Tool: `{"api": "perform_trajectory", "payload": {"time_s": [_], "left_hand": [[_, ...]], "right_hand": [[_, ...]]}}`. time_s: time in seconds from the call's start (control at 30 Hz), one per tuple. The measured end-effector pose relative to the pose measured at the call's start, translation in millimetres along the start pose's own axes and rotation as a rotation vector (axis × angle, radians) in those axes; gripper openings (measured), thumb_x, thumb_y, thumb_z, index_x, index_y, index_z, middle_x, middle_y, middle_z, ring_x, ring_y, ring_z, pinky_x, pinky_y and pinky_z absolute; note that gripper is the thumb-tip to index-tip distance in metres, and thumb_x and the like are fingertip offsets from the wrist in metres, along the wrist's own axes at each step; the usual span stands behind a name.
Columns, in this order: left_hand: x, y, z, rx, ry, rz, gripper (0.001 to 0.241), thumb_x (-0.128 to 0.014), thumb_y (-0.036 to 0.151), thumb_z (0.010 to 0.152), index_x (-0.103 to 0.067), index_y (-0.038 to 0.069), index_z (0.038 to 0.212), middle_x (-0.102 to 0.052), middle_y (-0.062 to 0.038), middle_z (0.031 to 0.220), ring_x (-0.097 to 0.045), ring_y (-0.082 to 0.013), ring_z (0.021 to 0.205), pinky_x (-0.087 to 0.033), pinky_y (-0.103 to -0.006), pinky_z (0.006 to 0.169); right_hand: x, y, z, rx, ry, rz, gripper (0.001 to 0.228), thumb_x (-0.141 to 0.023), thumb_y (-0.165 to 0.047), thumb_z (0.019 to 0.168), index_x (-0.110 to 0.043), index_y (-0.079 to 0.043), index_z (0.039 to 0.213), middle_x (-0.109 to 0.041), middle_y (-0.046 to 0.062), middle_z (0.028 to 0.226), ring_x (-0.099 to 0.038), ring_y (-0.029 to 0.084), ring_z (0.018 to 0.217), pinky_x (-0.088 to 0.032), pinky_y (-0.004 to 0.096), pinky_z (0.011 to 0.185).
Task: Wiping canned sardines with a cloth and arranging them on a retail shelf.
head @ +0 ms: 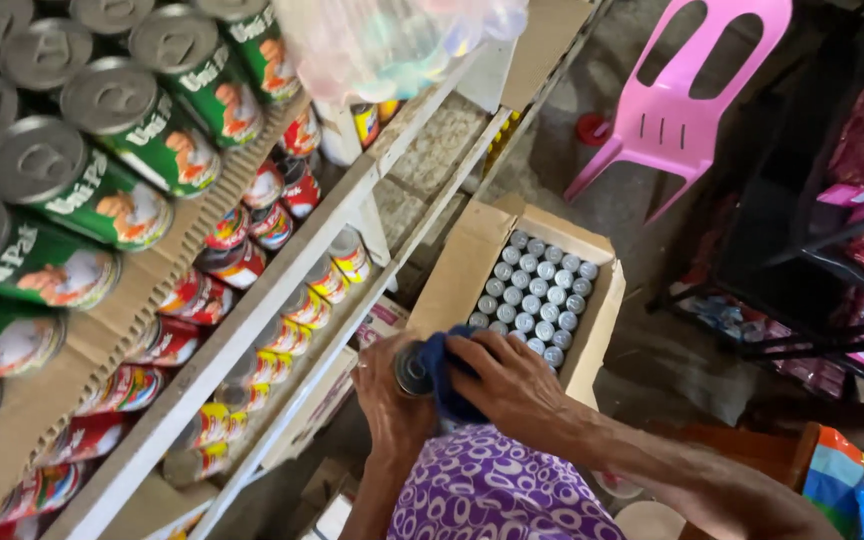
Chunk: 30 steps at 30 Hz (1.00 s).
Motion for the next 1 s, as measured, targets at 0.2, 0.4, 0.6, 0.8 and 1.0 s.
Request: {"api": "perform_trajectory", "payload": {"time_s": [0.2,0.4,0.6,0.8,1.0], "left_hand": [[2,1,5,-0.071,0.062,-0.051,0.041,-0.075,0.016,0.071,-0.064,0.013,0.111,-0.071,-0.005,0.109,-0.063,-0.0275,0.099,-0.041,-0.0431,0.088],[8,7,8,-0.042,0.028,-0.143,0.048,-0.076,0.021,0.07,-0.063,0.016,0.116,-0.069,-0.004,0.109,-0.062,-0.0246,0.099,-0.039,-0.0393,0.092],[7,-5,9,-0.067,0.051,-0.024,0.041,-0.072,0.039,0.08,-0.063,0.014,0.112,-0.069,-0.005,0.107,-0.063,-0.0286,0.098,-0.04,-0.0478,0.091],[6,-19,5,-0.126,0.106,0.061,0.039,-0.082,0.043,0.072,-0.065,0.025,0.102,-0.065,0.005,0.097,-0.064,-0.0226,0.094,-0.045,-0.0362,0.086],[10,-19,6,-0.173,0.041,-0.007,0.047,-0.082,0.036,0.063,-0.067,0.021,0.105,-0.067,-0.001,0.097,-0.065,-0.0257,0.095,-0.043,-0.0363,0.09]], "right_hand": [[3,-15,6,0.01,-0.002,0.221,0.035,-0.072,-0.013,0.084,-0.074,-0.016,0.118,-0.048,0.01,0.141,-0.047,0.028,0.122,-0.046,0.046,0.097],[1,-11,16,-0.085,0.08,0.178,0.038,-0.075,-0.012,0.083,-0.072,-0.014,0.121,-0.053,0.007,0.134,-0.052,0.024,0.114,-0.053,0.04,0.098],[-12,-8,20,-0.091,0.012,0.239,0.043,-0.076,-0.016,0.084,-0.07,-0.014,0.126,-0.054,0.009,0.137,-0.052,0.028,0.119,-0.05,0.044,0.103],[10,-5,27,0.074,0.264,0.311,0.025,-0.056,-0.029,0.1,-0.072,-0.01,0.101,-0.065,0.014,0.121,-0.065,0.036,0.103,-0.056,0.043,0.075],[-3,4,29,0.063,0.227,0.371,0.015,-0.06,-0.019,0.095,-0.071,-0.011,0.103,-0.064,0.012,0.122,-0.065,0.038,0.104,-0.056,0.044,0.075]]}}
Point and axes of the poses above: each hand's wrist, its own z-axis towards the middle knuckle, its own x-axis out of the back of the hand, y = z × x, the point moved 6 cm from there along z, towards the middle knuckle
